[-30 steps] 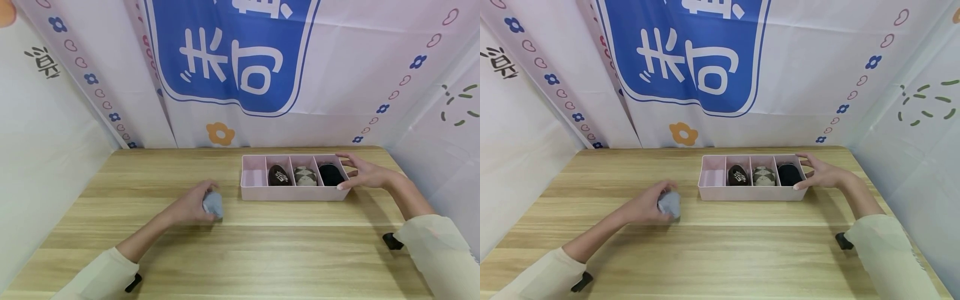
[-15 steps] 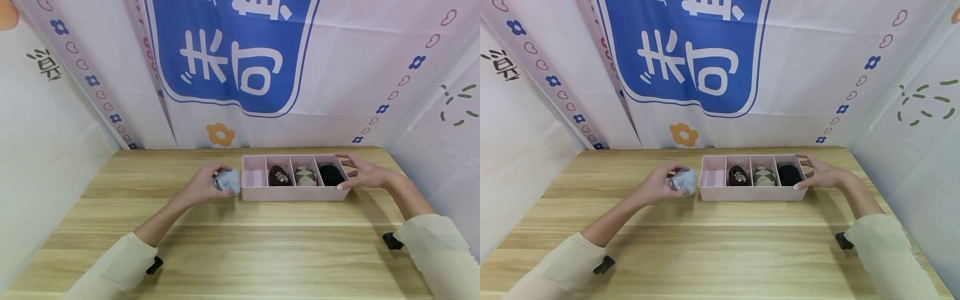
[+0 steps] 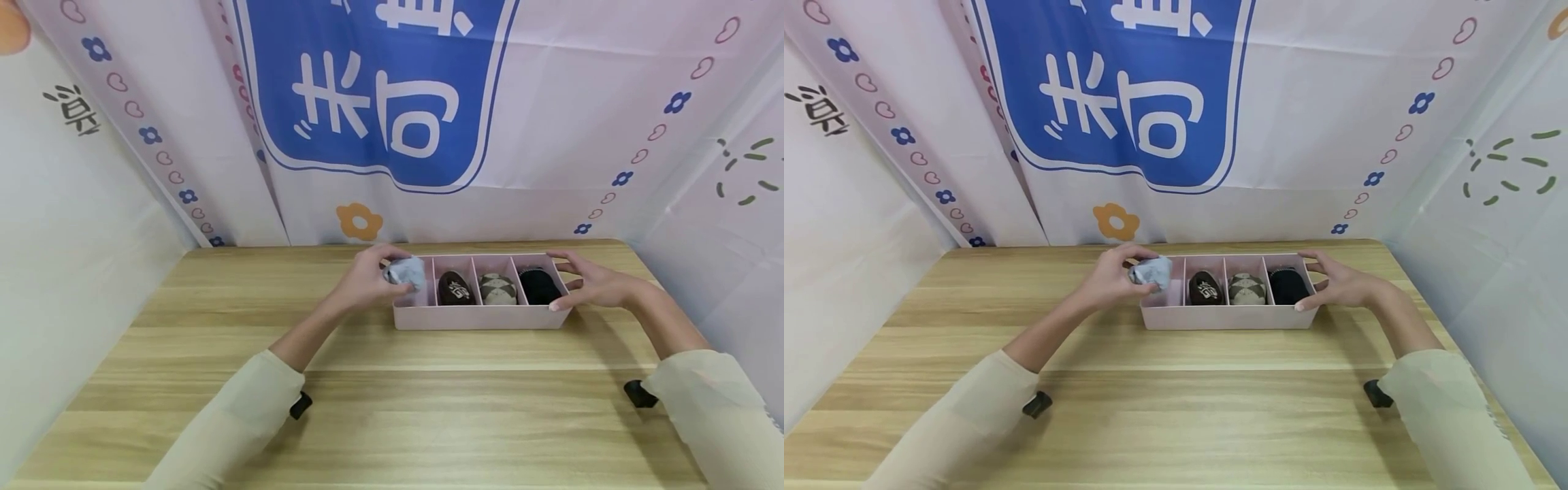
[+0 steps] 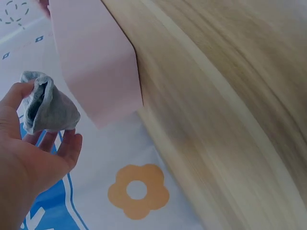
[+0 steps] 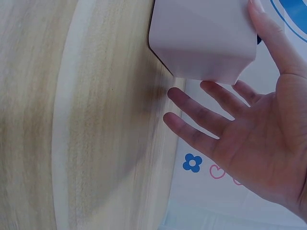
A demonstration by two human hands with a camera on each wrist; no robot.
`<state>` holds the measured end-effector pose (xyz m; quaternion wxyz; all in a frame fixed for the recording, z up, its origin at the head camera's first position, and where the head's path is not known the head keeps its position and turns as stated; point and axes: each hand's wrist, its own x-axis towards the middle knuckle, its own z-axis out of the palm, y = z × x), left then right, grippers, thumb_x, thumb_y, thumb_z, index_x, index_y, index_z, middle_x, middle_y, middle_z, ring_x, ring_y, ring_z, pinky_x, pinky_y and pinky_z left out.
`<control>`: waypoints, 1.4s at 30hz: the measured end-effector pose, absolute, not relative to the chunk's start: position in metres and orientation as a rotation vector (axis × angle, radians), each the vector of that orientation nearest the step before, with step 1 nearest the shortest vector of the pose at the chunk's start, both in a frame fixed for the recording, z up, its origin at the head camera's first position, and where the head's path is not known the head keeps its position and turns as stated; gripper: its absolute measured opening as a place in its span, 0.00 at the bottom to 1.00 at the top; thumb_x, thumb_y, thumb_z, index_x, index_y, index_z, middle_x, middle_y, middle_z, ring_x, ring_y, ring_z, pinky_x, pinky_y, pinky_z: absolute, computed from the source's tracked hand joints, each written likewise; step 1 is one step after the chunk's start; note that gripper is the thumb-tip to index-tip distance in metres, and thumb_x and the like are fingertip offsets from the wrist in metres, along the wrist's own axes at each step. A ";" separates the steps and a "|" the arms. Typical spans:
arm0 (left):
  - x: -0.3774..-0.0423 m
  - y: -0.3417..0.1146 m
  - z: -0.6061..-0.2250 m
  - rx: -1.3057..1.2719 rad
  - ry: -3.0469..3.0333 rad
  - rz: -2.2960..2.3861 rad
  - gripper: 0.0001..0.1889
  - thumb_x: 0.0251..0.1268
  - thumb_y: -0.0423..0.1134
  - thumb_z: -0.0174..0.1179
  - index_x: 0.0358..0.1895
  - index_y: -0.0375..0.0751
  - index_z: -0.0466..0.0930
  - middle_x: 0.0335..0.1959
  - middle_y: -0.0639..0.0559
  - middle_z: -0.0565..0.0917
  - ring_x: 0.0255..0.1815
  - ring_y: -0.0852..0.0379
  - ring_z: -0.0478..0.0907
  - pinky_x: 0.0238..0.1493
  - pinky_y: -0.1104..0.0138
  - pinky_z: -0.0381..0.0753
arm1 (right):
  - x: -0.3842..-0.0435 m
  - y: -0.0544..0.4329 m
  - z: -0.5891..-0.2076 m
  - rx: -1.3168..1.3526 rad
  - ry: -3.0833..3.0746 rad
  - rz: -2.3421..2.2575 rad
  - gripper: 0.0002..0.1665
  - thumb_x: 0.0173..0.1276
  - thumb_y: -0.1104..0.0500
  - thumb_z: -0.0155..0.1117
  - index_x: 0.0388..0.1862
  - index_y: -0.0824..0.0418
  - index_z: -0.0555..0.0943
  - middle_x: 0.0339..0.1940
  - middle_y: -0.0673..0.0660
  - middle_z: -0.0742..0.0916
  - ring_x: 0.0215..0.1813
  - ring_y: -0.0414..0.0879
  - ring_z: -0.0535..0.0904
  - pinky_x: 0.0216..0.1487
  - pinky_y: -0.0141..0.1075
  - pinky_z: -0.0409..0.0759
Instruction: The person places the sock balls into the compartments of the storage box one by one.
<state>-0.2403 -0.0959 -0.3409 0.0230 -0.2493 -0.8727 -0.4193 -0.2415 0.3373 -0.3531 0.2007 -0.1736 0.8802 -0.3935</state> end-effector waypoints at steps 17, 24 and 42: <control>-0.260 -0.077 -0.357 -0.868 -2.826 -1.067 0.26 0.51 0.32 0.80 0.55 0.29 0.84 0.50 0.39 0.87 0.48 0.48 0.82 0.49 0.61 0.83 | -0.240 0.336 -0.353 -0.498 2.449 -1.117 0.64 0.64 0.57 0.76 0.84 0.64 0.42 0.80 0.82 0.51 0.71 0.86 0.60 0.67 0.69 0.70; -0.260 -0.078 -0.361 -0.914 -2.884 -0.856 0.30 0.51 0.35 0.81 0.58 0.32 0.83 0.54 0.42 0.87 0.55 0.48 0.83 0.59 0.58 0.81 | -0.240 0.336 -0.352 -0.503 2.443 -1.127 0.64 0.64 0.58 0.75 0.84 0.64 0.42 0.80 0.82 0.51 0.71 0.85 0.60 0.67 0.69 0.70; -0.246 -0.106 -0.349 -0.905 -2.811 -1.213 0.29 0.62 0.36 0.74 0.65 0.31 0.78 0.65 0.40 0.81 0.70 0.42 0.73 0.74 0.46 0.68 | -0.242 0.336 -0.353 -0.516 2.449 -1.125 0.63 0.64 0.58 0.75 0.84 0.65 0.42 0.80 0.81 0.51 0.72 0.84 0.60 0.68 0.69 0.68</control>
